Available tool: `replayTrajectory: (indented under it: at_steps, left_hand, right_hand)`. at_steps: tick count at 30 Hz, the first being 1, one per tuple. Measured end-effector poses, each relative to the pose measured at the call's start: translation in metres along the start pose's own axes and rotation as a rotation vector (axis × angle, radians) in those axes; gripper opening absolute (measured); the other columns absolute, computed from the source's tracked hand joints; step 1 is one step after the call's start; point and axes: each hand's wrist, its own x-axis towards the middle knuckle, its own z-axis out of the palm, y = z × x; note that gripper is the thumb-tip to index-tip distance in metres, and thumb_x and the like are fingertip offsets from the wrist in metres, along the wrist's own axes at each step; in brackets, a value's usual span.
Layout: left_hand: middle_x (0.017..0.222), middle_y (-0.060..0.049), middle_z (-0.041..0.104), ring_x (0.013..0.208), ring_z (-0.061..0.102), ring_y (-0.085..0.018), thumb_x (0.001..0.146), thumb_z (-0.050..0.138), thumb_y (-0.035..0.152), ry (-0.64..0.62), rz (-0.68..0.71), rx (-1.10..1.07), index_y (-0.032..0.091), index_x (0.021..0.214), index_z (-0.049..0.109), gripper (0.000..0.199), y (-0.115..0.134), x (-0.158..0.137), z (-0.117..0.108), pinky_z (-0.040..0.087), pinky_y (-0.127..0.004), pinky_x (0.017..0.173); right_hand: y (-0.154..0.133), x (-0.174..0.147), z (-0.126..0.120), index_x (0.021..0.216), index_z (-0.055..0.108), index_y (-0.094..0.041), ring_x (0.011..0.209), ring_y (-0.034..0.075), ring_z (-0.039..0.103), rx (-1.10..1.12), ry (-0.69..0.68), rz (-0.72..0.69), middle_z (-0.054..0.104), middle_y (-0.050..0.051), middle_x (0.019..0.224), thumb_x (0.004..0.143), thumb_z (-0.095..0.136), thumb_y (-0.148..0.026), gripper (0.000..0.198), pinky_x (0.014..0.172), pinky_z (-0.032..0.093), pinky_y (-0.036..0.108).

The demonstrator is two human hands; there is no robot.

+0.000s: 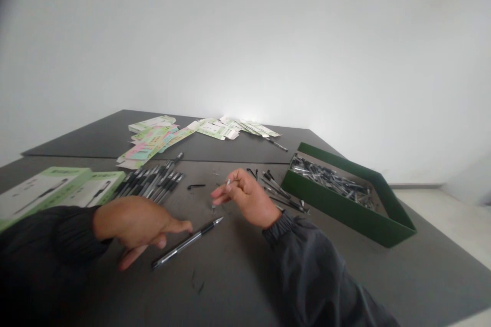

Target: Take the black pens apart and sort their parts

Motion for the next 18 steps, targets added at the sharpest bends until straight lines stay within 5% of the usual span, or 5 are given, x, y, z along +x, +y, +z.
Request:
replayTrajectory:
  at_steps: [10, 18]
  left_hand:
    - [0.080, -0.013, 0.073, 0.073, 0.068, -0.022, 0.086, 0.040, 0.017, -0.115, -0.121, 0.009, 0.009, 0.146, 0.021, 0.063, 0.012, -0.013, -0.007, 0.044, -0.022, 0.052]
    - [0.095, -0.015, 0.070, 0.081, 0.065, -0.025, 0.089, 0.044, 0.032, 0.210, -0.071, 0.351, 0.013, 0.127, 0.050, 0.042, 0.036, -0.044, -0.017, 0.044, -0.027, 0.060]
  right_hand:
    - [-0.011, -0.007, 0.026, 0.084, 0.048, -0.018, 0.050, 0.008, 0.047, -0.027, 0.020, 0.003, 0.053, -0.005, 0.058, 0.084, 0.058, -0.033, 0.018, 0.050, 0.037, 0.021]
    - [-0.006, -0.010, 0.064, 0.081, 0.048, -0.017, 0.052, 0.010, 0.058, 0.171, -0.022, 0.138, 0.061, -0.003, 0.062, 0.077, 0.066, -0.035, 0.026, 0.051, 0.046, 0.022]
